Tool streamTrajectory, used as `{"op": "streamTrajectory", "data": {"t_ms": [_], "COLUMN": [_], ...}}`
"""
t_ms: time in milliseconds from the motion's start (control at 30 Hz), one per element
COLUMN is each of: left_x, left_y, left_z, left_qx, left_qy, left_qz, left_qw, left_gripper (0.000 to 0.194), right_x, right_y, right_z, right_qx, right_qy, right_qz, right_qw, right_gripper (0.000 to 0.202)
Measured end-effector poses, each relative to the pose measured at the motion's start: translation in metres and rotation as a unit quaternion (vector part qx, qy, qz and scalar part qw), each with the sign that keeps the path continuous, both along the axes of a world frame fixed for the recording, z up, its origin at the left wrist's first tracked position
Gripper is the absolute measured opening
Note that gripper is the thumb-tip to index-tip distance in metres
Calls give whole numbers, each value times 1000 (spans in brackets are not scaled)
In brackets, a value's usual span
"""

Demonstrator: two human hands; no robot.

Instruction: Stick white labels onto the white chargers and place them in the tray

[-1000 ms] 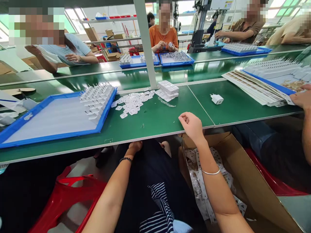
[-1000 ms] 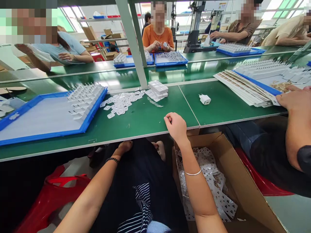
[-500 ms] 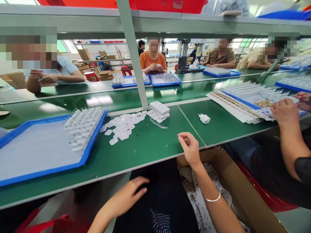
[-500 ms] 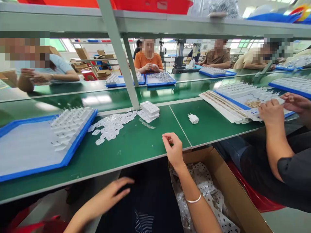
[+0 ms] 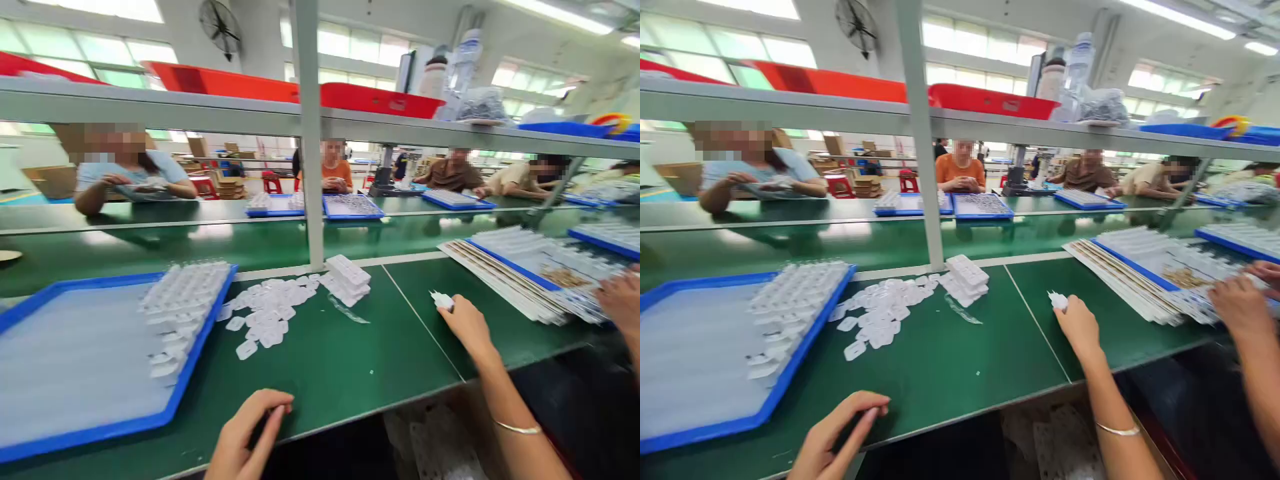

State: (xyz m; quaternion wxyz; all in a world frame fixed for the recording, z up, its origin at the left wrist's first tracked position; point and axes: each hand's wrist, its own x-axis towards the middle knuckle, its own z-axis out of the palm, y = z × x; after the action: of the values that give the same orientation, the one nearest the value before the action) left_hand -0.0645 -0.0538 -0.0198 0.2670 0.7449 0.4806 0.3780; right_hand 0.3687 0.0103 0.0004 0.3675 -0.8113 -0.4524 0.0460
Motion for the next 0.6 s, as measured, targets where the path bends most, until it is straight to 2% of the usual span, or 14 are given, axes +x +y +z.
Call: {"op": "streamTrajectory", "data": {"t_ms": [67, 133, 167, 200, 267, 333, 400, 433, 467, 533, 600], "left_x": [12, 27, 34, 40, 48, 47, 38, 32, 27, 19, 17], "left_y": [2, 6, 8, 11, 17, 24, 30, 32, 33, 34, 33], "left_z": [10, 14, 13, 11, 3, -5, -9, -10, -10, -9, -9], "left_qx": [86, 155, 172, 180, 163, 103, 1, -53, -99, -151, -168], "left_qy": [57, 109, 132, 146, 137, 66, -49, -110, -170, -271, -342], "left_qz": [2, 0, -7, -15, -25, -6, 58, 92, 121, 152, 157], "left_qw": [995, 982, 976, 973, 977, 993, 997, 988, 973, 938, 911], "left_gripper": [23, 41, 53, 62, 65, 55, 45, 41, 39, 39, 40], "right_x": [-32, -81, -109, -137, -185, -215, -228, -229, -229, -228, -228], "right_y": [5, 6, 4, 3, 4, 17, 44, 61, 80, 115, 141], "right_z": [14, 25, 29, 32, 34, 35, 35, 35, 33, 29, 20], "right_qx": [-31, -51, -61, -82, -114, -167, -223, -237, -230, -188, -162], "right_qy": [-2, 2, 10, 32, 82, 122, 127, 115, 99, 67, 38], "right_qz": [88, 205, 283, 388, 518, 600, 642, 645, 632, 575, 528], "right_qw": [996, 977, 957, 917, 844, 773, 722, 717, 734, 793, 833], "right_gripper": [16, 19, 18, 15, 15, 16, 23, 26, 26, 25, 28]}}
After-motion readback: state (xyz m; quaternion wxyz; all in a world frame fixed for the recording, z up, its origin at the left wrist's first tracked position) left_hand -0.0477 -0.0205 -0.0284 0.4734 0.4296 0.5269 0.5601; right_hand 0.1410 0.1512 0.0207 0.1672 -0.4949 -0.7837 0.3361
